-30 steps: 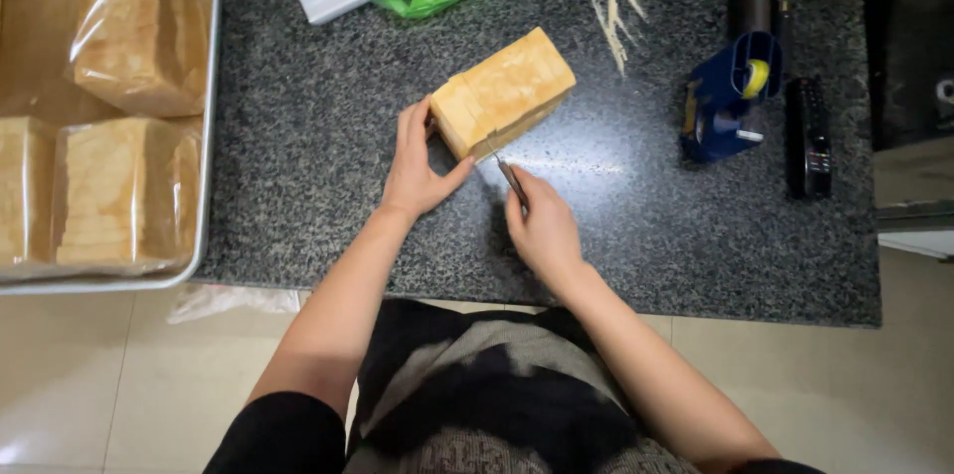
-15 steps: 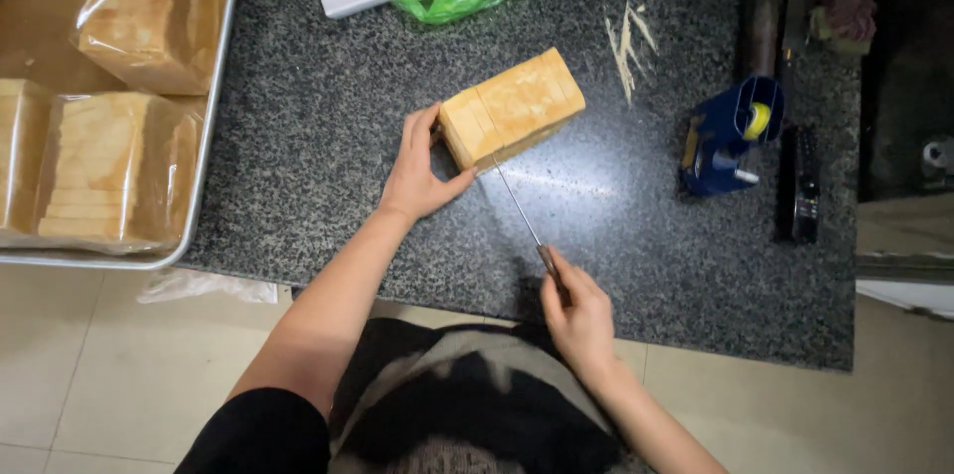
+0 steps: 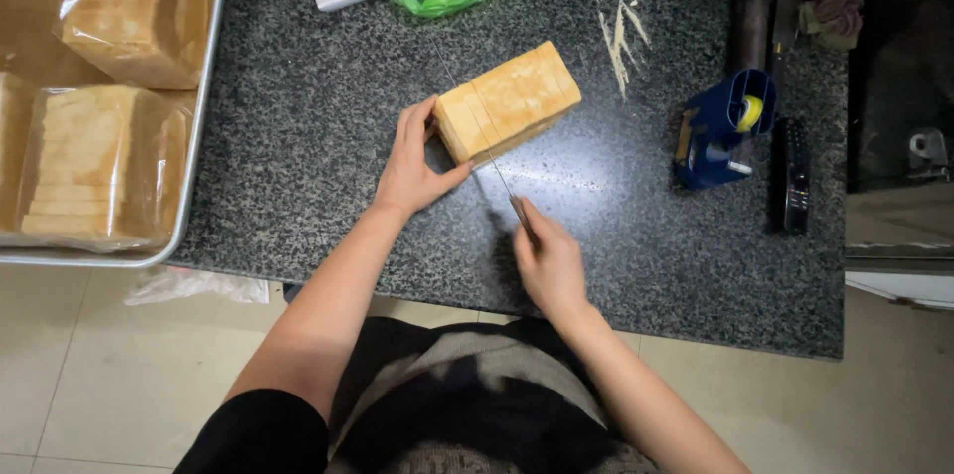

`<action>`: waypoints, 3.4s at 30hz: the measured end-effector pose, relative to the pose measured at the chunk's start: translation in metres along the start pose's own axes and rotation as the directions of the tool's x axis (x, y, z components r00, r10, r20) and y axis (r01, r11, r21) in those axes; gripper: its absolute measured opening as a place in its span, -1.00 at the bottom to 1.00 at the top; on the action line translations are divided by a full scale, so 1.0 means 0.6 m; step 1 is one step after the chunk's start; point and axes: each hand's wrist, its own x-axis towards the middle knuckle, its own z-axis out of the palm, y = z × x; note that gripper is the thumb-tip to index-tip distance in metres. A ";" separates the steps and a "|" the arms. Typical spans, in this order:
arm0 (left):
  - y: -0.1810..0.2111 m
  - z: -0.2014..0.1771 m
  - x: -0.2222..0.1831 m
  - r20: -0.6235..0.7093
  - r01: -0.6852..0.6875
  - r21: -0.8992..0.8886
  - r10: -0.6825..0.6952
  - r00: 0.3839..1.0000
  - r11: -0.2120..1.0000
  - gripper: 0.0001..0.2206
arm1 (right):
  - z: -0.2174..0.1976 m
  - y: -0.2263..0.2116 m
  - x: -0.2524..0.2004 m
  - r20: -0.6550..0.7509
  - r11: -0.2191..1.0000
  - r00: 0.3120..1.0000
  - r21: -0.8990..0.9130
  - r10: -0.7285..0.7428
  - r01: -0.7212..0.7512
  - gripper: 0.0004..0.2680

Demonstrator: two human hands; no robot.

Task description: The person slices a loaf of bread using a knife and then places the slices into a plastic bag.

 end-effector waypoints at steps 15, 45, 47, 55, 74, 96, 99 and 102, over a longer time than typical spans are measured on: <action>-0.005 0.000 0.003 0.030 -0.034 -0.003 0.034 0.999 0.999 -0.09 | 0.027 0.001 0.019 -0.066 0.994 0.993 0.040 -0.097 0.100 -0.76; 0.005 0.000 0.003 0.045 -0.001 0.051 -0.001 0.999 0.999 -0.05 | 0.053 -0.001 0.061 -0.023 0.999 0.999 0.041 0.033 -0.032 -0.75; 0.001 0.001 0.002 0.045 0.001 0.041 -0.003 0.999 0.999 -0.05 | 0.035 0.013 0.026 -0.019 1.000 1.000 0.027 0.016 -0.016 -0.75; 0.000 0.004 0.002 0.039 0.038 0.027 -0.039 0.999 0.999 -0.07 | -0.044 0.033 -0.105 0.018 0.993 0.993 -0.007 0.117 -0.117 -0.71; 0.002 0.003 0.004 0.050 -0.001 0.037 -0.001 0.999 0.999 -0.10 | 0.053 0.011 0.046 -0.021 0.997 0.998 0.050 0.064 -0.063 -0.73; -0.009 0.011 0.001 0.043 0.005 -0.042 -0.003 0.999 0.999 -0.07 | 0.069 0.015 0.071 -0.008 0.999 1.000 0.033 0.031 -0.030 -0.72; -0.008 0.011 0.000 0.051 0.043 -0.018 -0.042 0.998 0.999 -0.06 | 0.057 0.021 0.042 -0.035 0.999 0.999 0.030 -0.014 0.015 -0.74; -0.013 0.014 -0.005 0.035 0.034 -0.012 -0.033 0.999 0.999 -0.03 | 0.010 0.026 -0.026 0.008 0.999 0.999 -0.004 0.047 -0.047 -0.75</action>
